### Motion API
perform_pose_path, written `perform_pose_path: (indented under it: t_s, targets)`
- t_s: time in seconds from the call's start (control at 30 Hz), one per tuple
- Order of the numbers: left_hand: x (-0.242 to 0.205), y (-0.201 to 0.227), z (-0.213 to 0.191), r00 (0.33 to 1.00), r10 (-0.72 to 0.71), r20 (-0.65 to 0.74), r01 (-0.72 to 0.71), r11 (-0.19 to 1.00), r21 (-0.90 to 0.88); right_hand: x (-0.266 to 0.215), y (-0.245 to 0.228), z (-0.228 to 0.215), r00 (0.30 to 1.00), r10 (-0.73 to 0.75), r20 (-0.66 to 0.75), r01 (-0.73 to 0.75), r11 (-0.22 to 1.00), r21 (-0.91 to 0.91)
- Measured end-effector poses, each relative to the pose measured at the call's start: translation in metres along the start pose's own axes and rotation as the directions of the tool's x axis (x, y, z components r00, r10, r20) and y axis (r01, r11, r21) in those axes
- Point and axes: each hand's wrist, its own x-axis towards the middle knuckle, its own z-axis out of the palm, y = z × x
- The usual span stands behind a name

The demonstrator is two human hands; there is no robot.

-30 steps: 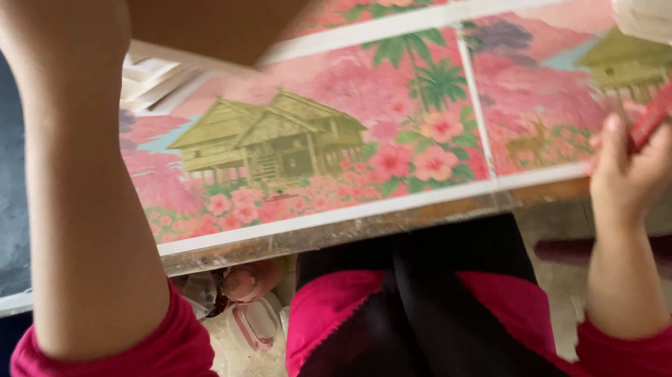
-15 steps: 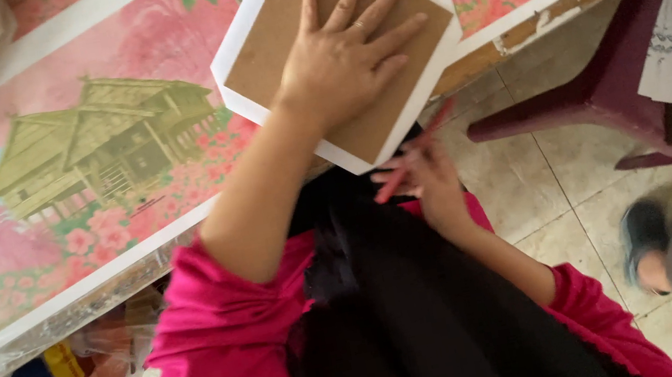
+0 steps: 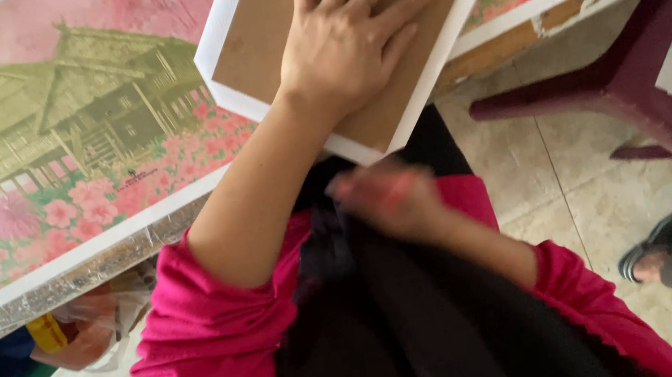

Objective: The person sits at a table and repeatedly smooths the edges and corners of book covers using a red plastic tool. They handle the books one by one, pressing the tool along the white borders to flatten the material, then place the finished books into a stack.

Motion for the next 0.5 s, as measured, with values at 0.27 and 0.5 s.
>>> perform_pose_path:
  t_s: [0.27,0.5]
  targets:
    - [-0.023,-0.003,0.001,0.966,0.256,-0.025,-0.253,0.93,-0.266,0.012,-0.011,-0.095,0.954,0.047,-0.297,0.031,0.967,0.254]
    - [-0.068,0.074,-0.038,0.971,-0.151,0.186,0.152,0.988,0.011,0.04,0.007,-0.144,0.976,-0.136,-0.172,0.097,0.971,-0.218]
